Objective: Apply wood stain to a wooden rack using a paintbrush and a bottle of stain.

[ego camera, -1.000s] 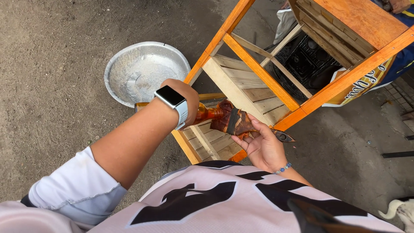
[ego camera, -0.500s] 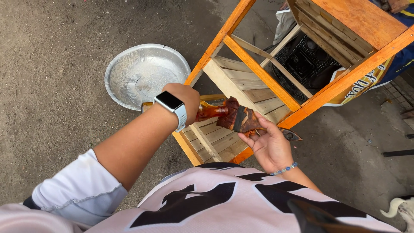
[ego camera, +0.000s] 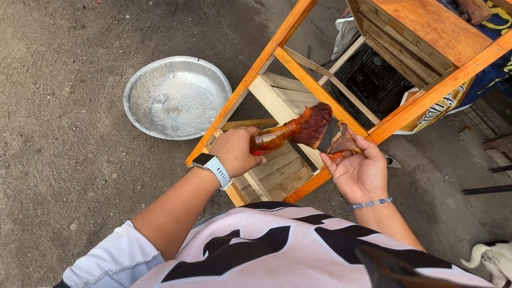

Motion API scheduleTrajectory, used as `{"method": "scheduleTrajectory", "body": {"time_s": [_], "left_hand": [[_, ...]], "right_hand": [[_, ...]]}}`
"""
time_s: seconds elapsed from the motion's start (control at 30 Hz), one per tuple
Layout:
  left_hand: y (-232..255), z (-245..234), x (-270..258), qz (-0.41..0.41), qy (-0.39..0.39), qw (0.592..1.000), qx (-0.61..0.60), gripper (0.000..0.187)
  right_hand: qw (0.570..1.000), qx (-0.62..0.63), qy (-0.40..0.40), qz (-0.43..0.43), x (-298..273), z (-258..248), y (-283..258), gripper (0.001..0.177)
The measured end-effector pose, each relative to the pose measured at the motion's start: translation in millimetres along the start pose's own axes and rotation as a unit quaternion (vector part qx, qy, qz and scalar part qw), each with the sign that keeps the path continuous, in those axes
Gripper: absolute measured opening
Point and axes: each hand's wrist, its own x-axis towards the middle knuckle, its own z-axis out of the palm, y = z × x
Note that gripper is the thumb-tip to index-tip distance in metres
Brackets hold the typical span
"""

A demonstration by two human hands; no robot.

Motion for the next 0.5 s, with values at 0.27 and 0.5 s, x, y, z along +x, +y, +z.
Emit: {"method": "scheduleTrajectory", "body": {"time_s": [0.27,0.5], "left_hand": [[-30.7,18.1,-14.6,-0.041,-0.030,0.999,-0.005,0.057],[-53.8,28.6,-41.2,-0.123,-0.070,0.990,-0.027,0.055]], "right_hand": [[0.948,-0.286,0.022,-0.136,27.2,-31.9,-24.4,0.032],[0.829,-0.542,0.032,-0.133,72.8,-39.7,-58.7,0.026]]}}
